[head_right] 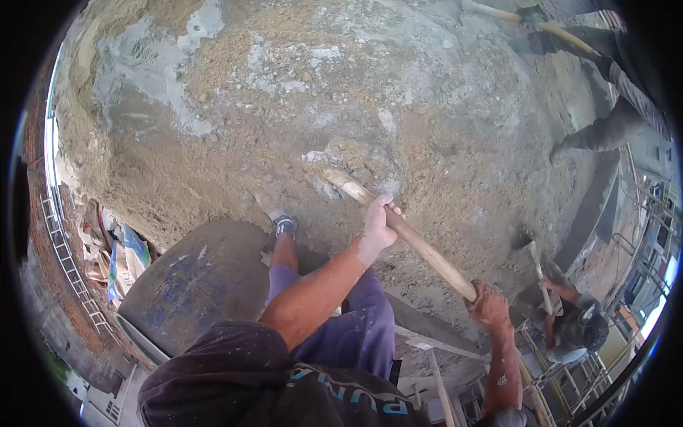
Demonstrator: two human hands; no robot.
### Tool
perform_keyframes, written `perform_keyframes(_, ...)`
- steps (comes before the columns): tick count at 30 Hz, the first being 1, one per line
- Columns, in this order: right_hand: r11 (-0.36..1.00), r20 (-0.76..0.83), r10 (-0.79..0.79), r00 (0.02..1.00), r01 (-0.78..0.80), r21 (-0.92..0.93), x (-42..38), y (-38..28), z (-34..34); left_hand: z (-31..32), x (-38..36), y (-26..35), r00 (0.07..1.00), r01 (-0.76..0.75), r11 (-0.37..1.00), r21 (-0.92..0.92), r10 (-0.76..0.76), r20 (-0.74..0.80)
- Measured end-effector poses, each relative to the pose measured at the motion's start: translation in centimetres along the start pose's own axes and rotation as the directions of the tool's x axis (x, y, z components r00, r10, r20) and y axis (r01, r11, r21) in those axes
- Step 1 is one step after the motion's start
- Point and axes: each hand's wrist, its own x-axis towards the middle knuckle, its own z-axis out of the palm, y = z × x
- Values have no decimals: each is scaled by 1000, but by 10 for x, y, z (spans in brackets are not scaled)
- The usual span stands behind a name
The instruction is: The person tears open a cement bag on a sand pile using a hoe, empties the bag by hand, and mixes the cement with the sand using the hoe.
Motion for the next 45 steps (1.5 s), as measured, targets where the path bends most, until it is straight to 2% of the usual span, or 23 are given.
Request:
perform_keyframes(1,996,-7,80,997,-81,-42,-20,22,12,2,-13,-31,998,55,998,25,-56,40)
perform_keyframes(3,994,-140,105,985,-99,48,-59,52,27,12,-37,-71,988,151,988,23,-152,29)
perform_keyframes(7,995,-253,96,963,-84,59,-72,50,42,3,-61,-79,981,180,983,34,-182,73)
perform_keyframes(9,998,-292,10,956,9,62,-41,21,60,-3,-66,-26,993,102,994,24,-104,59)
perform_keyframes(11,975,-343,-134,930,185,121,20,-32,86,-7,-73,61,993,-108,994,32,106,58)
perform_keyframes(14,851,-452,-365,814,489,194,117,-169,103,-9,-102,212,910,-415,908,59,415,12)
perform_keyframes(15,797,-500,-415,760,569,203,143,-226,94,-6,-121,266,852,-518,852,75,522,-48)
perform_keyframes(16,708,-448,-491,747,642,294,162,-285,72,1,-152,318,774,-630,769,108,634,-4)
perform_keyframes(17,642,-491,-538,685,710,288,179,-346,51,12,-190,363,665,-740,660,128,747,-4)
perform_keyframes(18,620,-434,-596,676,731,287,188,-407,22,19,-222,408,551,-832,543,115,833,51)
perform_keyframes(20,589,-385,-654,651,758,281,183,-519,-46,33,-282,482,239,-970,242,14,945,225)
perform_keyframes(21,536,-474,-659,584,807,250,184,-568,-67,44,-304,510,68,-998,62,32,970,236)
perform_keyframes(22,516,-469,-665,581,812,274,184,-613,-91,52,-314,538,-85,-986,-117,117,964,251)
perform_keyframes(25,433,-506,-671,542,840,326,191,-723,-147,59,-289,586,-280,-858,-334,390,941,191)
perform_keyframes(28,390,-462,-678,572,813,433,244,-782,-141,45,-231,658,-229,-707,-322,629,947,227)
perform_keyframes(30,428,-414,-639,648,747,509,283,-789,-105,24,-171,695,-73,-585,-266,766,958,277)
perform_keyframes(32,440,-362,-602,712,674,594,317,-787,-62,-7,-95,715,-202,-184,-456,871,885,420)
perform_keyframes(34,428,-325,-567,757,607,669,335,-778,-31,-14,-63,703,-95,-230,-384,894,923,372)
perform_keyframes(37,424,-383,-540,749,635,646,338,-749,-10,-37,-17,708,107,-340,-231,911,953,282)
perform_keyframes(40,602,-171,-570,803,551,579,316,-720,-18,-53,-2,688,323,-489,-16,872,926,197)
perform_keyframes(41,598,-188,-567,802,558,576,311,-711,-13,-59,-4,674,395,-525,65,849,902,175)
perform_keyframes(44,583,-191,-563,804,550,598,295,-673,16,-69,-18,616,601,-452,313,835,799,26)
perform_keyframes(45,579,-173,-570,804,542,609,290,-655,25,-73,-19,594,632,-436,337,835,775,17)
